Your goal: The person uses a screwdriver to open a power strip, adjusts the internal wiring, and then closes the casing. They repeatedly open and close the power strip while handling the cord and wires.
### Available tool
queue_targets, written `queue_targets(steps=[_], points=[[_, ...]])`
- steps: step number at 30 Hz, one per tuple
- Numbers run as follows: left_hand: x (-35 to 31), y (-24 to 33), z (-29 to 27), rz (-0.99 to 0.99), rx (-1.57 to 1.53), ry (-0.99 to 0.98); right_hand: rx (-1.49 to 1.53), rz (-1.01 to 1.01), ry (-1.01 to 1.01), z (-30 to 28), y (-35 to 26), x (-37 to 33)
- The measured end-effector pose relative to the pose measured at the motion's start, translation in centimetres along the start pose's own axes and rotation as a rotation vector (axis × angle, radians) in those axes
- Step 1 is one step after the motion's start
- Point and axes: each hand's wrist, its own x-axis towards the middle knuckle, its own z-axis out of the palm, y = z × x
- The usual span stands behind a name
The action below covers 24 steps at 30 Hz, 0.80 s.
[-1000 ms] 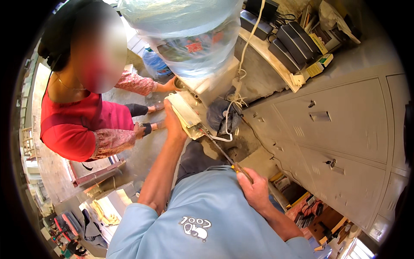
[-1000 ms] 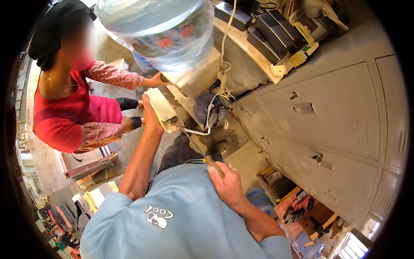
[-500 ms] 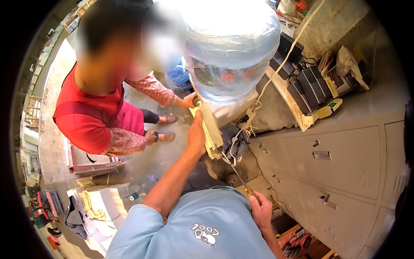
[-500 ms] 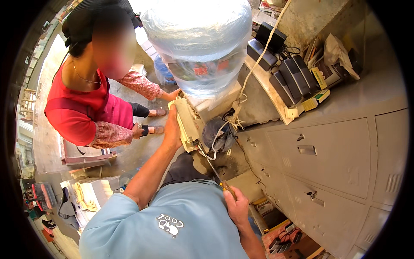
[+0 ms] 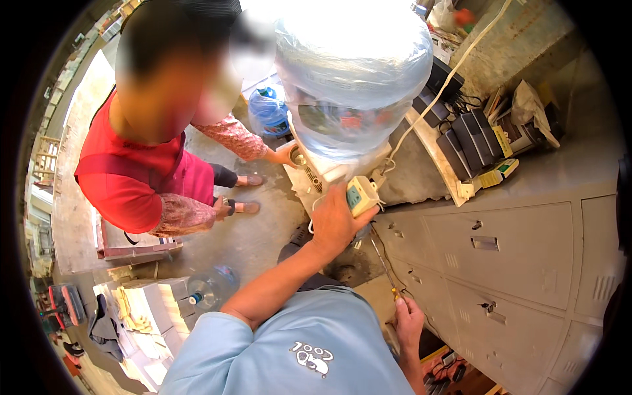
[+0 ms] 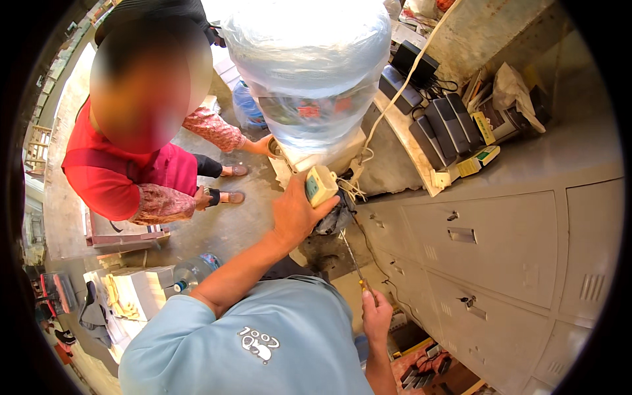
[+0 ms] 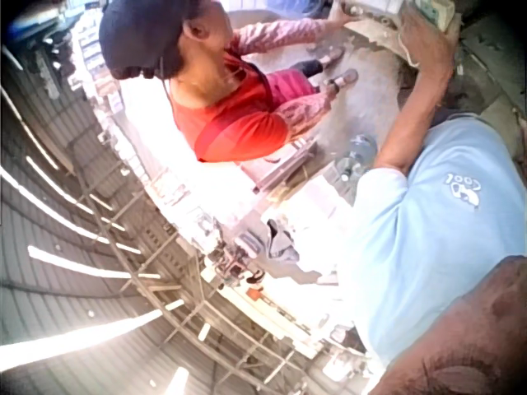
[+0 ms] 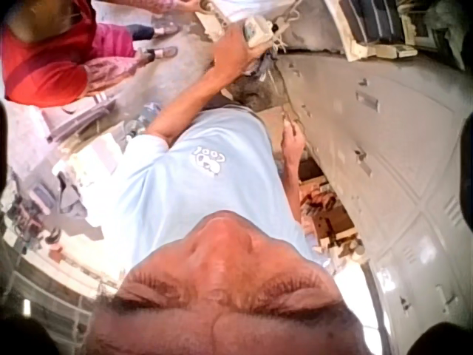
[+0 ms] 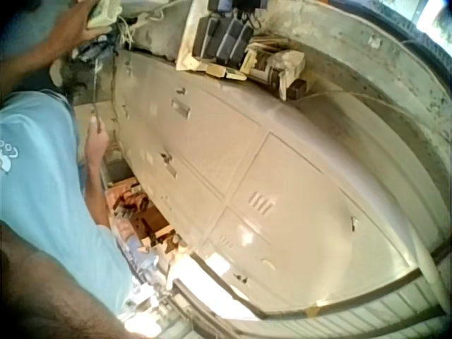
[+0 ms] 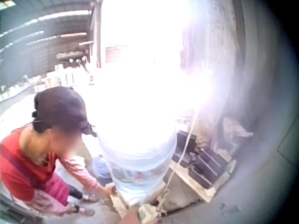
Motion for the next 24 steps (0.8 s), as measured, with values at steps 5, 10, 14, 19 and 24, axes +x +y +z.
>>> queue_targets(steps=[5,10,14,19,24], points=[[-0.9,0.8,1.1,0.159,0.02,0.034,0.06,-0.009,0.026,0.0,0.3,0.0],[-0.9,1.0,1.4,0.191,0.035,0.033,0.093,-0.005,0.046,0.3,-0.3,-0.2],[-0.9,1.1,1.5,0.2,0.053,0.027,0.108,0.003,0.059,0.5,-0.2,-0.2],[-0.9,0.9,1.6,0.16,0.116,-0.078,0.181,0.007,0.069,0.5,-0.3,-0.2],[-1.2,0.2,2.3,0.069,0.118,-0.157,0.219,-0.01,0.076,0.1,-0.1,0.1]])
